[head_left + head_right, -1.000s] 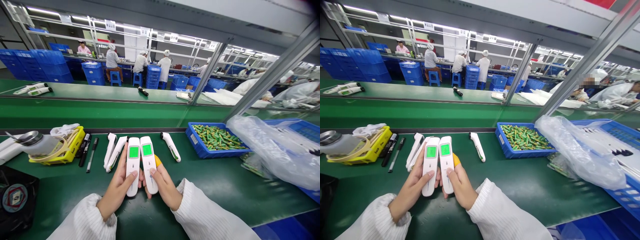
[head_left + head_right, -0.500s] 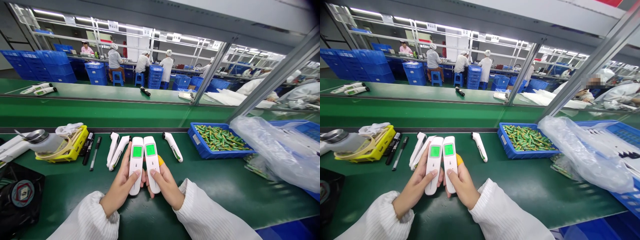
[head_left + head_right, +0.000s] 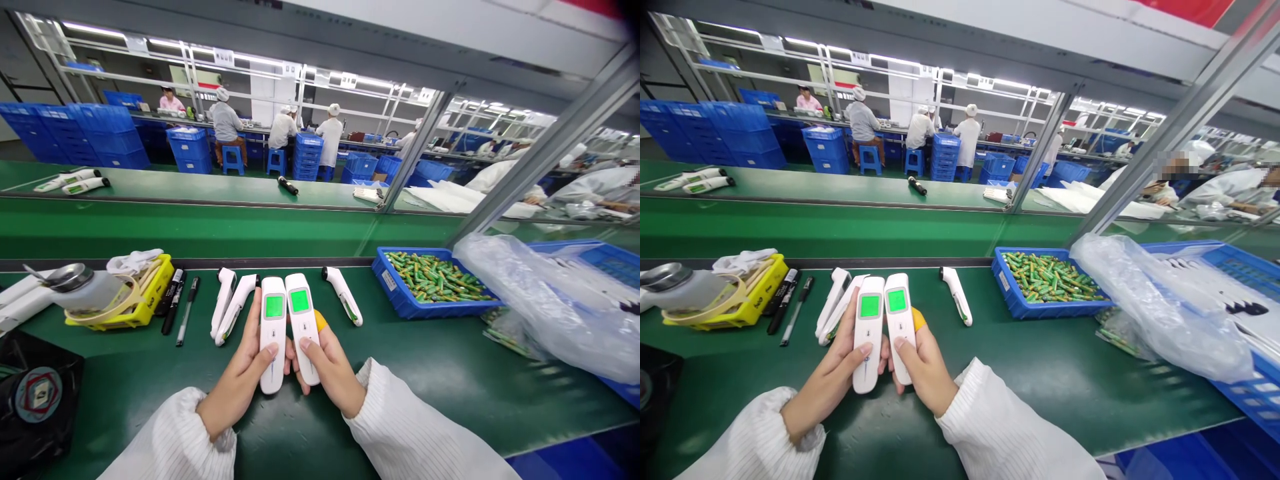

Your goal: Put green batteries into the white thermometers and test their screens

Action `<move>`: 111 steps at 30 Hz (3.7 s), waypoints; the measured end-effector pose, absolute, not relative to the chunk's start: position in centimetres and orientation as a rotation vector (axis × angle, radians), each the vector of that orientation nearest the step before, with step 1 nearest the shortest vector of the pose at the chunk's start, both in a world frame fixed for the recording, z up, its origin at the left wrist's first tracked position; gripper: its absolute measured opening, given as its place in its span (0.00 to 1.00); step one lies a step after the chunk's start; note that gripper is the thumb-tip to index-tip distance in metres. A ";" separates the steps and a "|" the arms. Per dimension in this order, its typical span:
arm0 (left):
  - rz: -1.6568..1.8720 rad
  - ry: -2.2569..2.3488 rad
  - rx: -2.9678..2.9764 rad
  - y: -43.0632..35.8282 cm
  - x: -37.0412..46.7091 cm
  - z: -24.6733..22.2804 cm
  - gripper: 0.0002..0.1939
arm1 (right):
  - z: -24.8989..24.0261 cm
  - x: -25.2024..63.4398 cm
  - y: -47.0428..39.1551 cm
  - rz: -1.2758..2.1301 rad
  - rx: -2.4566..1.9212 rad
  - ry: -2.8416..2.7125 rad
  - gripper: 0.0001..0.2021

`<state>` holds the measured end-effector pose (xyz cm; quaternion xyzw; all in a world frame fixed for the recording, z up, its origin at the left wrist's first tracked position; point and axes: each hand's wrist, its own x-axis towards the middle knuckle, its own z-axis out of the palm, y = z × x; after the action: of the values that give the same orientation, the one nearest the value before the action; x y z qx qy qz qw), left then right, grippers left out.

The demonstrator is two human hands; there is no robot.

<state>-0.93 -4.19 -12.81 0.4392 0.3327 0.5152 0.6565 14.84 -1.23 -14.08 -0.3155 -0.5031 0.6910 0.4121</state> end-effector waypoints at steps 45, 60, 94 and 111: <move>1.516 1.123 1.007 -3.2 -0.8 -13.3 0.47 | -14.1 13.5 -1.7 1.734 -0.894 -1.468 0.24; 1.452 1.159 1.129 -3.5 -0.3 -13.1 0.44 | -15.1 13.6 -1.7 1.877 -0.944 -1.614 0.25; 1.303 1.059 0.928 -4.4 -0.4 -13.4 0.41 | -15.1 13.3 -1.7 1.901 -0.818 -1.348 0.26; 1.299 1.091 1.001 -4.4 0.0 -13.7 0.41 | -15.9 13.2 -2.1 1.961 -0.775 -1.171 0.37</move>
<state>0.00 -4.43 -13.75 0.4234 0.4614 0.5496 0.5529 13.16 -2.11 -15.89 -0.3000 -0.4535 0.7596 0.3569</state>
